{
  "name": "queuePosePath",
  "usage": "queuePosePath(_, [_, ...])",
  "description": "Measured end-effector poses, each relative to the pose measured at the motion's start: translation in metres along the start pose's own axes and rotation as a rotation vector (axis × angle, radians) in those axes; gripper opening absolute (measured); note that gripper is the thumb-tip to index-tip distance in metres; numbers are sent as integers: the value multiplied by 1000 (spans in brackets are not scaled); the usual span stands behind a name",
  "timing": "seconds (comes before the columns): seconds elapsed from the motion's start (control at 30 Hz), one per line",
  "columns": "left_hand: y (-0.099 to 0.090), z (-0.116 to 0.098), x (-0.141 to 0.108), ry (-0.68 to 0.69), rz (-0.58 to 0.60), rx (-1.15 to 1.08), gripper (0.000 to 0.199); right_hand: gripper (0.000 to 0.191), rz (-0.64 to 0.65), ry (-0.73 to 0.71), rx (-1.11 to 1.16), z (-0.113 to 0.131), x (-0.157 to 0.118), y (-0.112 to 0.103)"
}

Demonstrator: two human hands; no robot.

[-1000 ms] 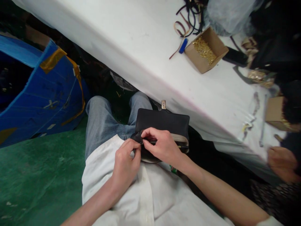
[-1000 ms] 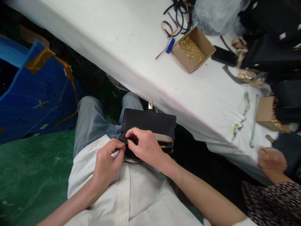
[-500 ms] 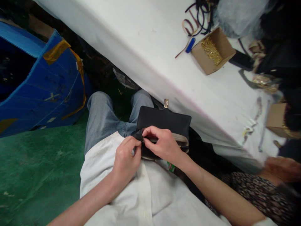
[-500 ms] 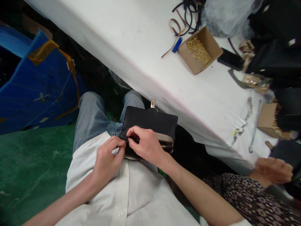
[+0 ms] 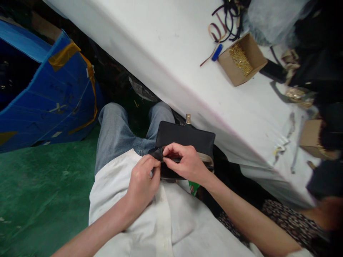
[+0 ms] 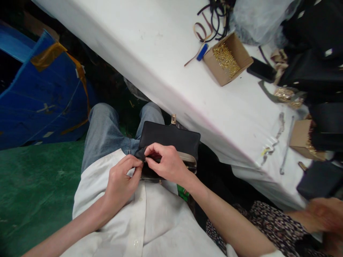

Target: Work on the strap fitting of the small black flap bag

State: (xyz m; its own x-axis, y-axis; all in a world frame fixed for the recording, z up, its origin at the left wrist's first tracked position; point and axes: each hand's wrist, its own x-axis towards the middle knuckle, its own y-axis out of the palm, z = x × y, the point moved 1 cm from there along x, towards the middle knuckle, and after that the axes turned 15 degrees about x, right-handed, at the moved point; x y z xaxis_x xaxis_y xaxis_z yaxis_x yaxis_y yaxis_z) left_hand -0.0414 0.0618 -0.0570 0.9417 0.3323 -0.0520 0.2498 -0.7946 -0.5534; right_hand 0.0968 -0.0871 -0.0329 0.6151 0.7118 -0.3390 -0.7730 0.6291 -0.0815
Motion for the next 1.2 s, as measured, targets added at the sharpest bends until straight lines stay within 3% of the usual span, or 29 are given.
queuePosePath(0.23, [0, 0, -2, 8, -5, 13, 20, 13, -10, -97, -187, 2, -3, 2])
queuePosePath(0.47, [0, 0, -3, 18, -9, 6, 21, 10, -20, -66, -61, -1, -7, 2])
queuePosePath(0.77, [-1, -2, 2, 3, -6, 0, 20, 12, 12, -56, -56, 1, -2, -2])
queuePosePath(0.97, [2, 0, 1, -58, 2, -12, 18, 24, 50, -117, -147, 2, 0, -5])
queuePosePath(1.2, [2, -1, 1, -102, -12, -28, 15, 23, 75, -208, -257, -5, -4, -5])
